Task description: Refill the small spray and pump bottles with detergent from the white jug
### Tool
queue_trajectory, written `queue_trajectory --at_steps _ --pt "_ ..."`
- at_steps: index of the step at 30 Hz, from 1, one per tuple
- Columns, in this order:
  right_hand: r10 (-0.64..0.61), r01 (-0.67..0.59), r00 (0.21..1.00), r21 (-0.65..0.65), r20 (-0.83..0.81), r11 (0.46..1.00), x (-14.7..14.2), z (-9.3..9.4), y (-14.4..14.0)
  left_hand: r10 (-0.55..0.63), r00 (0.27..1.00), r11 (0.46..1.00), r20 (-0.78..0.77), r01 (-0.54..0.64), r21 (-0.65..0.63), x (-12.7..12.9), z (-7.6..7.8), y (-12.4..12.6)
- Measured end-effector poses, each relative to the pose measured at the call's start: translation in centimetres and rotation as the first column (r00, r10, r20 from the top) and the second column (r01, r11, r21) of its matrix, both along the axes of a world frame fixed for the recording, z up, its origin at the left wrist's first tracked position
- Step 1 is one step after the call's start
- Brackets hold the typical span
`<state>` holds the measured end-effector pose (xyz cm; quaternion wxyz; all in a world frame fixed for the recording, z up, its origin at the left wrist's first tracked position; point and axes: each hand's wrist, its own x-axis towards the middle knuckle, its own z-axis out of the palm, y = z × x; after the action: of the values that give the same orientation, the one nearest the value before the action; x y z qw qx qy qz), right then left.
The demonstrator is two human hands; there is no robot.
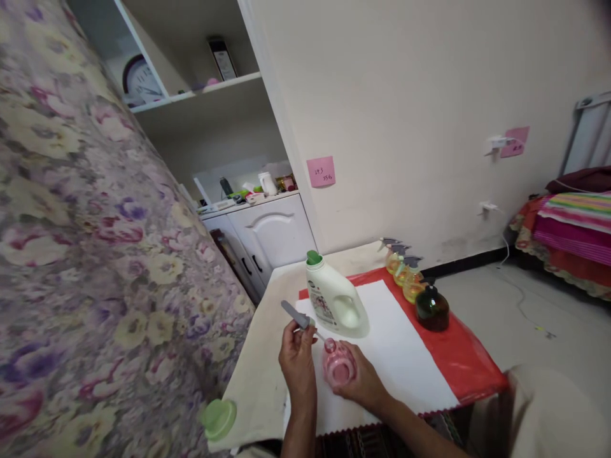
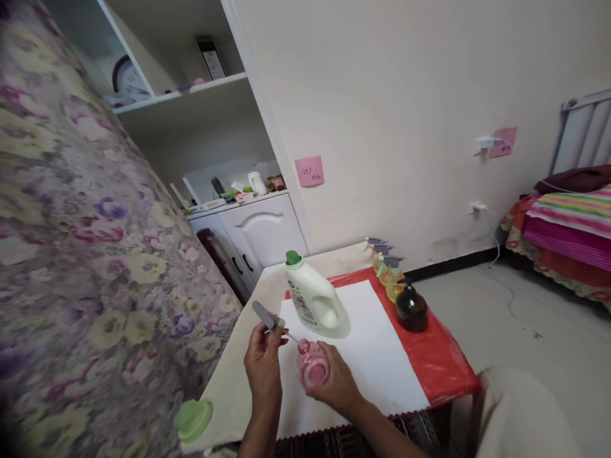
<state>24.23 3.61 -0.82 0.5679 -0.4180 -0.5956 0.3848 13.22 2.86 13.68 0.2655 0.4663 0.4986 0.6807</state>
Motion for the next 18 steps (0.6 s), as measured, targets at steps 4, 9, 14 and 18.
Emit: queue_trajectory --at_steps 4,9,14,18 --pt "0.011 -0.011 1.0 0.014 0.029 1.0 0.0 -0.5 0.3 -0.042 0.998 0.995 -0.055 0.036 -0.094 0.4 -1.9 0.2" --pt "-0.002 0.001 0.999 0.01 0.046 1.0 -0.1 -1.0 0.5 -0.044 0.99 0.984 -0.135 0.02 -0.176 0.4 -4.2 0.1" --pt "0.032 -0.033 0.998 0.014 0.054 0.999 0.1 -1.1 0.5 -0.027 0.974 0.984 -0.224 -0.013 -0.176 0.4 -5.1 -0.1" --pt "0.042 -0.043 0.998 0.016 0.05 0.999 0.3 -1.2 0.4 -0.024 0.967 0.98 -0.253 -0.027 -0.199 0.4 -5.4 -0.3"
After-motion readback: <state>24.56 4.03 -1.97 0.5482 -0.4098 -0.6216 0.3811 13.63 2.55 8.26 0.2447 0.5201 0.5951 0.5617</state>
